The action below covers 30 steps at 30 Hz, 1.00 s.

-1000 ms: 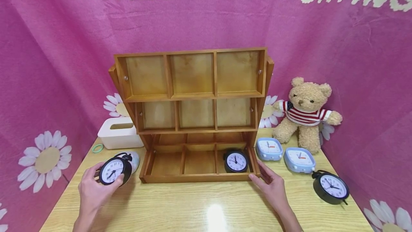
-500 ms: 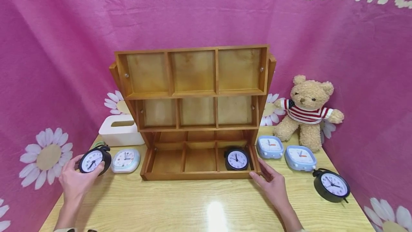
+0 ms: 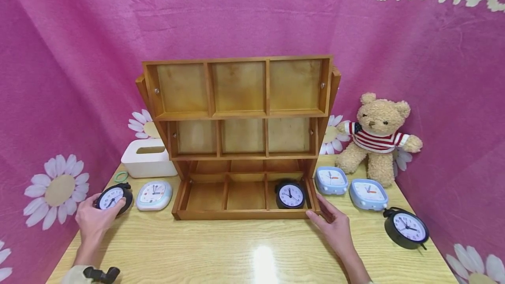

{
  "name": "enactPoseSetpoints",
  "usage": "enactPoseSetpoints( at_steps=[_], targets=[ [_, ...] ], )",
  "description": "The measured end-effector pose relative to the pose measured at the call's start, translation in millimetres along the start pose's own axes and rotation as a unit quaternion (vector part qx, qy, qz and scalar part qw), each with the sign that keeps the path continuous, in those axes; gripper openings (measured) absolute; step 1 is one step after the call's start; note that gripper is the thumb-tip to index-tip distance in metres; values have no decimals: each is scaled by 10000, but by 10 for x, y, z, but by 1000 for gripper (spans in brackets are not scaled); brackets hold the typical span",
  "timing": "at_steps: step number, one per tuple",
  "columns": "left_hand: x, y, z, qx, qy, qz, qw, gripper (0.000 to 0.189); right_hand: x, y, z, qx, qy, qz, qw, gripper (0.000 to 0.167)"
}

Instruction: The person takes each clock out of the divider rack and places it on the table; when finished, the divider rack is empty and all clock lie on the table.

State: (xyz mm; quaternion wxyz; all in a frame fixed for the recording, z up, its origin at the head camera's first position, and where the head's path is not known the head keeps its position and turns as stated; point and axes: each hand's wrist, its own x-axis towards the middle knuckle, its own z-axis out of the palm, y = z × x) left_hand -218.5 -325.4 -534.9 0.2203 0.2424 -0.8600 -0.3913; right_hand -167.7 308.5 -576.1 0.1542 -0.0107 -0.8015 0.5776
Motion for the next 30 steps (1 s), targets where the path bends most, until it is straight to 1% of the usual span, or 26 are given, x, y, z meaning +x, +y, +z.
enactPoseSetpoints(
  at_steps=[4,11,17,22,30],
  targets=[
    [36,-47,27,135,-183,-206,9995,88,-3,0,3,35,-9,-2,10000,59],
    [85,-41,55,372,-400,-49,9985,90,-2,5,-4,71,20,-24,10000,58],
    [62,-18,56,336,-473,-88,9983,90,4,23,-8,37,-13,-15,10000,58],
    [46,2,60,254,-479,-22,9985,89,3,30,-11,54,-8,0,10000,59],
    [0,-6,79,-40,-270,63,9996,90,7,26,-3,52,-16,57,10000,59]
  ],
)
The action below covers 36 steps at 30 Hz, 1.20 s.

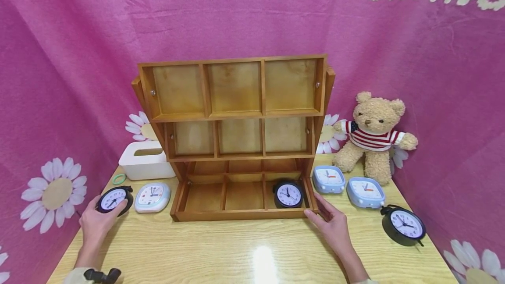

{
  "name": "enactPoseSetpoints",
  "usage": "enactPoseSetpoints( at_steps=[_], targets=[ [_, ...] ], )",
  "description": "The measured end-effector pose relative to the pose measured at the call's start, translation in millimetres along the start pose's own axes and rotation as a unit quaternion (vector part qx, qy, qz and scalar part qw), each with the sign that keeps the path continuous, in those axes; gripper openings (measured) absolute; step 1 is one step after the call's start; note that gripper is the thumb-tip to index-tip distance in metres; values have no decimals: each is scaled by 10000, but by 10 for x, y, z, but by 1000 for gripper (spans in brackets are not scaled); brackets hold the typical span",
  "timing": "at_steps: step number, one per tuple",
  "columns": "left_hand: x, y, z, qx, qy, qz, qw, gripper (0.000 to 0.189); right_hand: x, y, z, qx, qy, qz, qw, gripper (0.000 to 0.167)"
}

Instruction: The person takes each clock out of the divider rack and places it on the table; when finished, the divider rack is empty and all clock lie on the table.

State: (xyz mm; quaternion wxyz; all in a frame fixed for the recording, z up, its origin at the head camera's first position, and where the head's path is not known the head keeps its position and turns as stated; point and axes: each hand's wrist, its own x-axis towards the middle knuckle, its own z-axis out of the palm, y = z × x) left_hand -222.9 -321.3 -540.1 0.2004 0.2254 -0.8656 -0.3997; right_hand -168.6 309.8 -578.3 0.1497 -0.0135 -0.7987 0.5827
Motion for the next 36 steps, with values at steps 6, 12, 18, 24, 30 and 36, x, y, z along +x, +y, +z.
enactPoseSetpoints(
  at_steps=[6,12,18,24,30,36],
  targets=[
    [-62,68,9,-86,143,205,9997,89,-3,-13,3,66,10,8,10000,59],
    [-135,216,6,-360,292,545,9974,91,5,-16,5,167,5,-48,9998,59],
    [-211,383,-15,-613,570,1072,9907,85,1,-14,-1,188,-35,-64,9998,59],
    [-343,609,-40,-916,543,1296,9858,83,-1,-7,-4,233,-50,-90,9997,59],
    [-512,806,32,-970,350,1408,9847,83,-1,0,-6,229,-57,-144,9996,59],
    [-702,993,141,-1148,43,1646,9796,78,-4,-16,-6,218,-40,-139,9997,59]
  ],
)
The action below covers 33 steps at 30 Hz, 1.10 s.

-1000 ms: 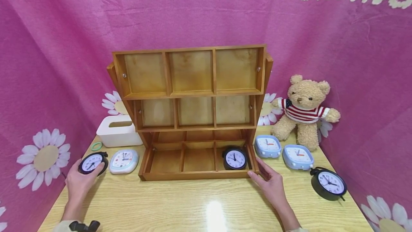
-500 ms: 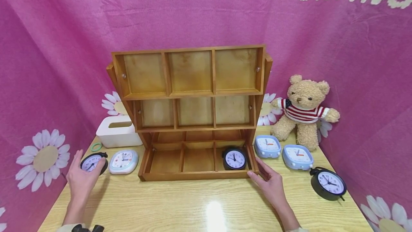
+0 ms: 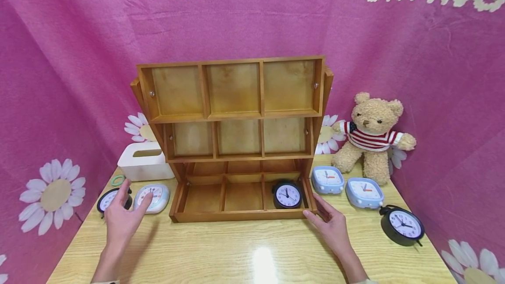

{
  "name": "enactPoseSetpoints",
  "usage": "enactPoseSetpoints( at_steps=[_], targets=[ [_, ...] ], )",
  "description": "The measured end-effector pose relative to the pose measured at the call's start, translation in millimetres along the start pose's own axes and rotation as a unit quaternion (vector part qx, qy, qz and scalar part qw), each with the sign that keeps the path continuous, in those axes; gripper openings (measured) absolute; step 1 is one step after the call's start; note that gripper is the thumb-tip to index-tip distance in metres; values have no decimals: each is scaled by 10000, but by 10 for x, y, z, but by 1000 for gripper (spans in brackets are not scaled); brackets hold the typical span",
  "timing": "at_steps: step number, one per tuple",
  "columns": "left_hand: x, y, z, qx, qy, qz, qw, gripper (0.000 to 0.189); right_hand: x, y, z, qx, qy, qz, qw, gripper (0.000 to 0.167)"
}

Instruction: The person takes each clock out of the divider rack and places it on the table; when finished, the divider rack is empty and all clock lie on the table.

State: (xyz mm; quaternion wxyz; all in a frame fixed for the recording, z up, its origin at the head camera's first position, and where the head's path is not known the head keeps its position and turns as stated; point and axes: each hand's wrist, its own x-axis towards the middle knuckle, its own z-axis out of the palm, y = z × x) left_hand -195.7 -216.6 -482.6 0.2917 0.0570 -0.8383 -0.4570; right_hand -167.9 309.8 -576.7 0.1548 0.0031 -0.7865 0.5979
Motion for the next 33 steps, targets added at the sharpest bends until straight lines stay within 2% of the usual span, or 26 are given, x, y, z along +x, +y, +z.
enactPoseSetpoints(
  at_steps=[4,11,15,25,33],
  targets=[
    [-44,107,93,-14,-227,89,9997,74,-12,-17,1,27,9,9,10000,59],
    [-109,209,246,-115,-382,253,9989,71,-24,-37,7,63,0,-44,10000,58],
    [-169,264,350,-238,-657,338,9970,70,-27,-42,5,92,5,-74,9999,58],
    [-287,375,668,-810,-1450,631,9841,70,-17,-33,-2,105,4,-67,9999,58],
    [-371,577,929,-626,-1761,1137,9758,67,-20,-36,16,149,24,-30,9999,58]
  ],
)
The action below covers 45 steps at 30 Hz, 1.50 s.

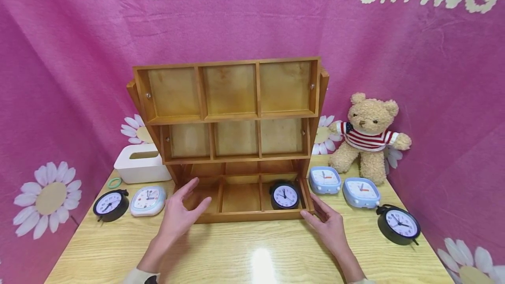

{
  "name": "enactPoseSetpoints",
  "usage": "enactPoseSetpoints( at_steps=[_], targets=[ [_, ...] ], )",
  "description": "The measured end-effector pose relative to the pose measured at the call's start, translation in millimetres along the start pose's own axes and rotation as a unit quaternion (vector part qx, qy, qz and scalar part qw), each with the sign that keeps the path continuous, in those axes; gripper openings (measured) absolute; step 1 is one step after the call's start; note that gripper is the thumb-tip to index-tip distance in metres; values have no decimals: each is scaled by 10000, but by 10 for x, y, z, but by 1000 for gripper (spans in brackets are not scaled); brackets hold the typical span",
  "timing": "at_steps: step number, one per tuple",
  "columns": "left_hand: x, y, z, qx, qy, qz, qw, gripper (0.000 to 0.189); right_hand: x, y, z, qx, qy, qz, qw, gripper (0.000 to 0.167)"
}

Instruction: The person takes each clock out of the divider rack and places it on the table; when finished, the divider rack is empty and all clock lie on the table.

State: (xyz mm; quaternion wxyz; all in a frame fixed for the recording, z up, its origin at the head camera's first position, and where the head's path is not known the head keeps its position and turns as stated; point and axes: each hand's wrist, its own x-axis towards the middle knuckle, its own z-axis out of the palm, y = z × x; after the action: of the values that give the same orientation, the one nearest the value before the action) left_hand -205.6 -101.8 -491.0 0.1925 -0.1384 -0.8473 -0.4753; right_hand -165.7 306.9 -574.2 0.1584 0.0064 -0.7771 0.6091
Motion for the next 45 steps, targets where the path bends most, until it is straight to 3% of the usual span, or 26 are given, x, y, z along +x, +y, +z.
enactPoseSetpoints(
  at_steps=[7,20,32,35,39,45],
  targets=[
    [10,124,272,-308,-574,55,9979,70,17,10,2,-75,14,-38,10000,57],
    [-11,339,743,-694,-1228,-44,9900,68,49,2,-13,-17,-31,4,10000,58],
    [89,498,1282,-710,-1842,304,9799,67,67,4,-31,-28,-42,-34,10000,58],
    [145,538,1421,-551,-2014,310,9775,66,68,12,-30,-30,-19,-77,10000,58],
    [211,621,1580,-14,-2166,114,9762,68,68,10,-21,-68,-10,-116,9999,58],
    [198,718,1764,811,-2046,36,9755,69,20,13,-9,-136,23,-73,9999,58]
  ],
)
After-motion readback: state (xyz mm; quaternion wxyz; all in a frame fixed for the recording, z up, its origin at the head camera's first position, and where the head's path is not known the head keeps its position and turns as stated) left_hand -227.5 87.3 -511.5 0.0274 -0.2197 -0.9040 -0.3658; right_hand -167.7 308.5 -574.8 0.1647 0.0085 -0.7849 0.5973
